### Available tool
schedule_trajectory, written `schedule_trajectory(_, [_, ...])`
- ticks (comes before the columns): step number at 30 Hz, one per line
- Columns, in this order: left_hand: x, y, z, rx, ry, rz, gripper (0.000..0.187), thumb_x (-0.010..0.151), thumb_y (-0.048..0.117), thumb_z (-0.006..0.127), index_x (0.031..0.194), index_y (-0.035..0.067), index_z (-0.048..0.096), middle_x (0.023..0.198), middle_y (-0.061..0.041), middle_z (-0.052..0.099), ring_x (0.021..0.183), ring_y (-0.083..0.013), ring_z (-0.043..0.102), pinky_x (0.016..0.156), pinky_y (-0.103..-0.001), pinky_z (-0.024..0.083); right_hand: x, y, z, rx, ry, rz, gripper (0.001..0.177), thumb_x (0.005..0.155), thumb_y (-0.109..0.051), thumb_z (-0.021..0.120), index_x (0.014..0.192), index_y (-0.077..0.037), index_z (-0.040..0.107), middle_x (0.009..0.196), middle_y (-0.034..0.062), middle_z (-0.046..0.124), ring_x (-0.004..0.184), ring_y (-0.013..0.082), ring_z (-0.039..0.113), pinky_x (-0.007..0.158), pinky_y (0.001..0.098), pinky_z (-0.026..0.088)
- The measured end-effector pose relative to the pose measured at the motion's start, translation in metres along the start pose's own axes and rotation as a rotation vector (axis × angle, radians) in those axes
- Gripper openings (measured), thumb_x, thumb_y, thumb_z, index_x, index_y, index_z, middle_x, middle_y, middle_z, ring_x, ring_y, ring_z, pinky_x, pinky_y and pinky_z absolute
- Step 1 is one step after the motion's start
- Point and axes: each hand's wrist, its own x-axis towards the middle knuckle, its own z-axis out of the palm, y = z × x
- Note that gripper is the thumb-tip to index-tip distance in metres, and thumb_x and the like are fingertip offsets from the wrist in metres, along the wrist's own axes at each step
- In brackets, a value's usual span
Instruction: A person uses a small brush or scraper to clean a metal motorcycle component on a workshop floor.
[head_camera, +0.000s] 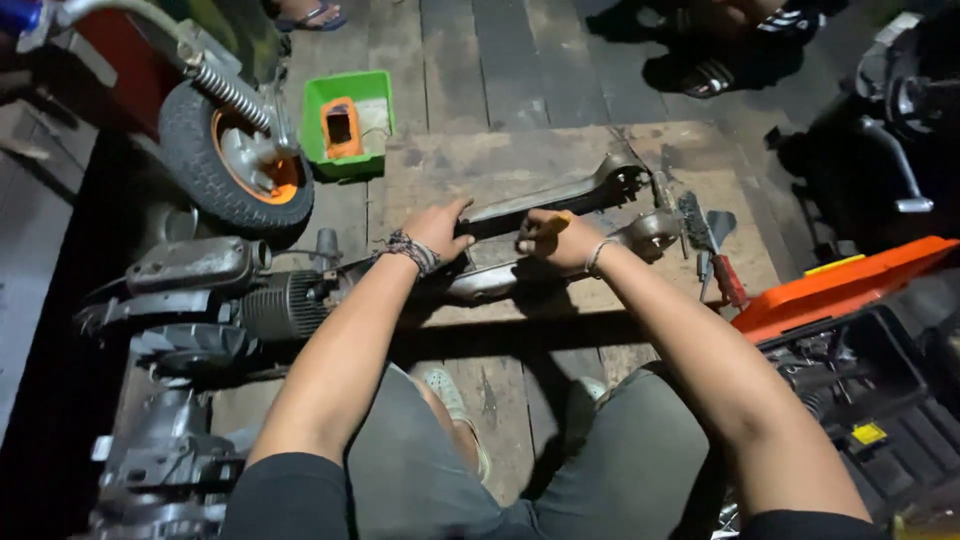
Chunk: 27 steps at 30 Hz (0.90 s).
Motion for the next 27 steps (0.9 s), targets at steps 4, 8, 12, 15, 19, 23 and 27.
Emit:
schedule_trajectory(4, [-0.022, 0.012, -0.003, -0.009, 0.005, -0.050, 0.063, 0.098, 0.036, 0.065, 0.154, 0.017, 0.043, 0.128, -0.019, 0.070, 0.121, -0.0387, 0.066, 0.101, -0.053, 0.054, -0.014, -0.020, 0.005, -0.053, -0.056, -0.090, 0.035, 0.090, -0.043, 0.073, 0.112, -0.016, 0.069, 0.101, 0.0179, 0.076, 0.105, 0.0421, 0.070, 0.090, 0.0514, 0.056])
schedule_trajectory(8, [-0.046, 0.002, 0.006, 0.115, 0.026, -0.087, 0.066, 0.095, 0.041, 0.068, 0.152, 0.018, 0.046, 0.134, -0.017, 0.068, 0.123, -0.0370, 0.066, 0.101, -0.053, 0.054, -0.017, -0.030, 0.020, 0.183, -0.240, -0.153, 0.031, 0.090, -0.028, 0.074, 0.108, -0.004, 0.067, 0.105, 0.0237, 0.073, 0.108, 0.0432, 0.068, 0.096, 0.0528, 0.052])
schedule_trajectory(12, [-0.087, 0.003, 0.008, 0.120, 0.007, -0.030, 0.063, 0.093, 0.035, 0.069, 0.149, 0.014, 0.049, 0.135, -0.017, 0.067, 0.123, -0.0391, 0.066, 0.101, -0.054, 0.055, 0.008, 0.021, 0.045, 0.066, -0.168, 0.031, 0.036, 0.093, -0.038, 0.069, 0.114, -0.009, 0.075, 0.117, 0.0214, 0.075, 0.119, 0.0429, 0.066, 0.104, 0.0521, 0.051])
schedule_trajectory(15, [-0.103, -0.021, 0.034, 0.218, 0.017, -0.046, 0.062, 0.091, 0.042, 0.071, 0.144, 0.014, 0.053, 0.126, -0.014, 0.070, 0.116, -0.0371, 0.069, 0.095, -0.051, 0.058, -0.002, 0.053, 0.000, -0.260, 0.005, 0.207, 0.051, 0.087, -0.055, 0.063, 0.117, -0.016, 0.078, 0.118, 0.0138, 0.077, 0.121, 0.0369, 0.068, 0.103, 0.0527, 0.053])
schedule_trajectory(19, [-0.126, -0.042, 0.038, 0.207, 0.083, -0.063, 0.060, 0.090, 0.044, 0.071, 0.141, 0.016, 0.056, 0.121, -0.012, 0.070, 0.114, -0.0368, 0.070, 0.094, -0.051, 0.058, -0.043, 0.051, -0.037, -0.491, 0.170, 0.347, 0.046, 0.083, -0.038, 0.064, 0.112, -0.007, 0.081, 0.105, 0.0229, 0.081, 0.110, 0.0433, 0.073, 0.092, 0.0554, 0.057])
schedule_trajectory(23, [-0.114, -0.045, 0.048, 0.203, 0.092, -0.088, 0.059, 0.090, 0.042, 0.072, 0.141, 0.018, 0.055, 0.123, -0.010, 0.068, 0.118, -0.0323, 0.067, 0.095, -0.048, 0.057, -0.018, 0.107, 0.021, -0.859, 0.176, 0.250, 0.037, 0.085, -0.040, 0.063, 0.103, -0.014, 0.082, 0.094, 0.0116, 0.080, 0.097, 0.0318, 0.077, 0.081, 0.0478, 0.060])
schedule_trajectory(27, [-0.089, -0.039, 0.092, 0.243, 0.167, -0.125, 0.067, 0.089, 0.042, 0.070, 0.148, 0.019, 0.050, 0.128, -0.006, 0.060, 0.122, -0.0259, 0.061, 0.098, -0.042, 0.054, -0.013, 0.031, 0.110, -0.561, 0.173, 0.085, 0.025, 0.090, -0.025, 0.062, 0.099, -0.012, 0.081, 0.091, 0.0130, 0.079, 0.102, 0.0351, 0.076, 0.083, 0.0503, 0.062])
